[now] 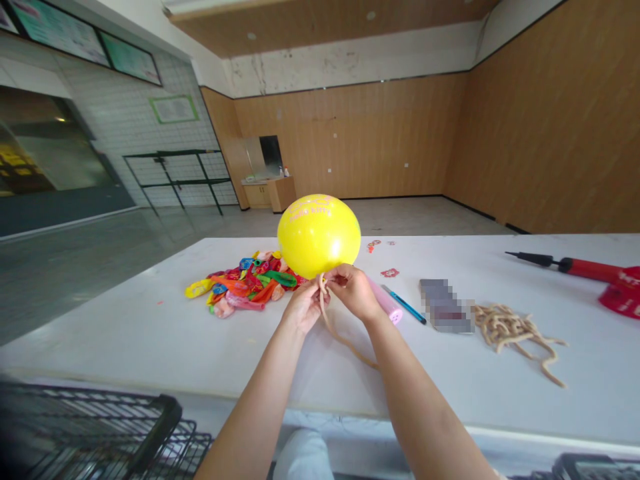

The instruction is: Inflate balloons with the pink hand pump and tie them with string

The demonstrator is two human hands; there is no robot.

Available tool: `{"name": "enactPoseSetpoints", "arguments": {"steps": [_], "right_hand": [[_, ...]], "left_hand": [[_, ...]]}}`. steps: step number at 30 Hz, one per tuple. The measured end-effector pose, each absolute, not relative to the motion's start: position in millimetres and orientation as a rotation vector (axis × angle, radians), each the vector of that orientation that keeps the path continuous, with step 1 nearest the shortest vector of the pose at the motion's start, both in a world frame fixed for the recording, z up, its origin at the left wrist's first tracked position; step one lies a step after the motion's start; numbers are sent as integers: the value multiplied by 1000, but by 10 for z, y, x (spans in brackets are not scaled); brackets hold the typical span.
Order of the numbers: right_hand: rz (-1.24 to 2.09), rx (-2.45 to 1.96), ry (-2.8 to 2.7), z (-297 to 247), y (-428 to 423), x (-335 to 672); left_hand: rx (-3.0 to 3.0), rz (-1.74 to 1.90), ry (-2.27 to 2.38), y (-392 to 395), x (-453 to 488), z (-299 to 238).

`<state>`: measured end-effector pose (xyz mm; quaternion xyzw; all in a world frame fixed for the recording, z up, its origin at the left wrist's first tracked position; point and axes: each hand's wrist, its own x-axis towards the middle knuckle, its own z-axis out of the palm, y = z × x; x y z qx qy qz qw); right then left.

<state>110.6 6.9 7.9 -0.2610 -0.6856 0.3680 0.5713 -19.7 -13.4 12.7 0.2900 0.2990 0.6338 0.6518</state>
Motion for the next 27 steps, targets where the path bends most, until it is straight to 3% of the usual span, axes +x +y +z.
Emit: {"name": "enactPoseSetpoints", "arguments": {"steps": [10,27], "right_hand": [[761,-640,-1575,126,49,1120],[1113,-544,-1413,167,48,1162]], "left_hand": [[796,1509,681,-198,-179,197],[884,1523,689,-234,-173,220]]}}
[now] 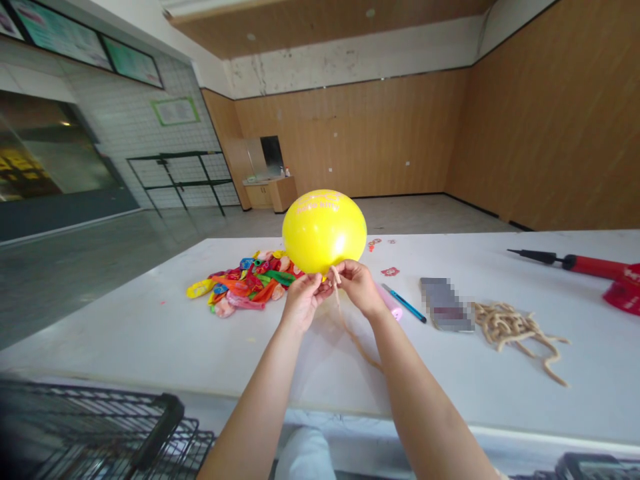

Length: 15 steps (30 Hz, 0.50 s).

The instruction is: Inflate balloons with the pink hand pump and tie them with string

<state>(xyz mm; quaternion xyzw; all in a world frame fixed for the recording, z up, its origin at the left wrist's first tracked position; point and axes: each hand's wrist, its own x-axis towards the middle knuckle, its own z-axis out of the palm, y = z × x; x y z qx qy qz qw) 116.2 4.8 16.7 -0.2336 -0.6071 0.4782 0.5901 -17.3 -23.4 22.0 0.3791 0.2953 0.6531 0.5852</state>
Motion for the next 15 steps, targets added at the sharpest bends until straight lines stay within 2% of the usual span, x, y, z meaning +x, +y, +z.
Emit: {"name": "enactPoseSetpoints", "arguments": {"steps": [11,15], "right_hand": [[1295,-586,-1288,184,31,1210],[1248,-591,-1358,179,40,1214]], "left_hand": [[1135,1637,868,-248,-101,215],[1095,1626,872,-256,-99,216]]}}
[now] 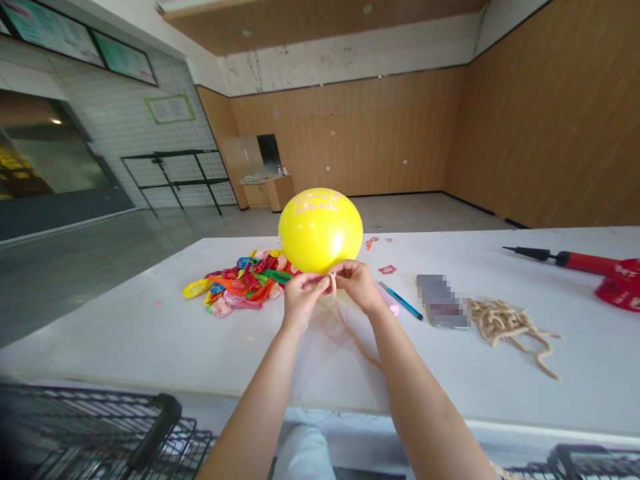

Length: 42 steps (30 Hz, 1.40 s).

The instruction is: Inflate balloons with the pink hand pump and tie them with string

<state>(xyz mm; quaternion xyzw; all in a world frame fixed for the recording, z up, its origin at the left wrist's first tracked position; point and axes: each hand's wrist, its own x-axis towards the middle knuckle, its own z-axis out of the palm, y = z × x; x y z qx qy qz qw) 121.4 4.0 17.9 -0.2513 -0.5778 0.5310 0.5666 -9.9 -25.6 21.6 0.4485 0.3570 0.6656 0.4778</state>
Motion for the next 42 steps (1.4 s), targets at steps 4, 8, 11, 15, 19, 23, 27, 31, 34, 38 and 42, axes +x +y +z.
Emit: {"name": "enactPoseSetpoints", "arguments": {"steps": [4,8,11,15,19,23,27,31,34,38,42], "right_hand": [[1170,-646,-1392,171,63,1215],[1198,-620,-1369,165,74,1231],[1258,-591,-1350,162,80,1246],[1308,-599,-1348,176,71,1250],[1320,-585,-1382,215,33,1259],[1356,-591,-1370,234,13,1272],[1158,-641,-1378,207,34,1226],[795,-704,-1410,166,41,1163],[560,-779,-1471,143,17,1152],[269,-846,-1560,130,-25,1152],[193,-821,-1551,125,-46,1131]], "left_hand": [[1083,1573,844,-260,-122,222],[1164,1585,900,-229,-154,193],[1256,1614,984,-191,-174,142],[1355,1652,1020,-161,-191,78],[1450,1698,1046,-159,-196,53],[1570,1763,1145,-163,-200,59],[1716,1811,1214,-147,-201,47],[1699,1796,1181,-127,-180,22],[1611,1771,1069,-139,-155,27],[1619,1738,936,-169,-132,48],[1603,1739,911,-166,-128,44]]}}
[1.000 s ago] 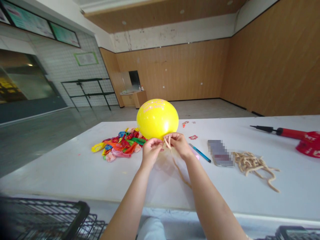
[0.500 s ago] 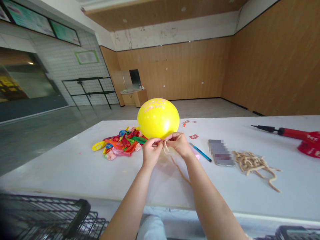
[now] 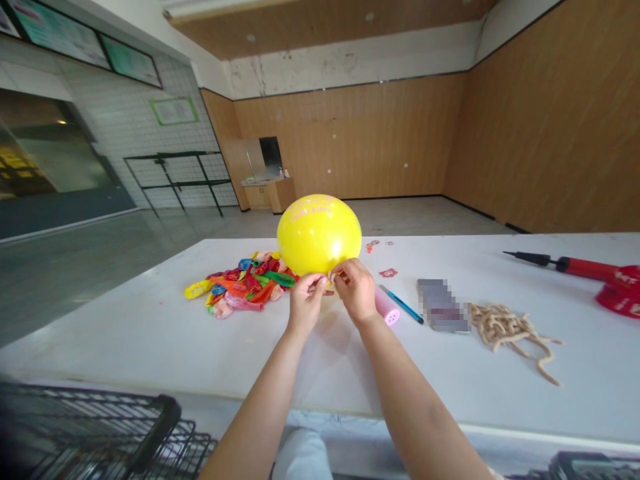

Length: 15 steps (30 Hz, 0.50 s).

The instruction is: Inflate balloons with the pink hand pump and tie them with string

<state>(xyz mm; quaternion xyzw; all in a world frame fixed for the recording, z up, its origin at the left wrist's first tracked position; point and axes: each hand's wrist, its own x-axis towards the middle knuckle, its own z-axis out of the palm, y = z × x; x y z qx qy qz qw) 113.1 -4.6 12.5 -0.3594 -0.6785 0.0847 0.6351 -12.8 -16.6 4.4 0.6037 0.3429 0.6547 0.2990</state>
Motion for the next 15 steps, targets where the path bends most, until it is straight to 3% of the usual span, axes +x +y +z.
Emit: {"name": "enactPoseSetpoints", "arguments": {"steps": [15], "right_hand": [[387,-602,-1624,108,34,1199]], "left_hand": [[1451,1693,888,-148,-142,71]]}}
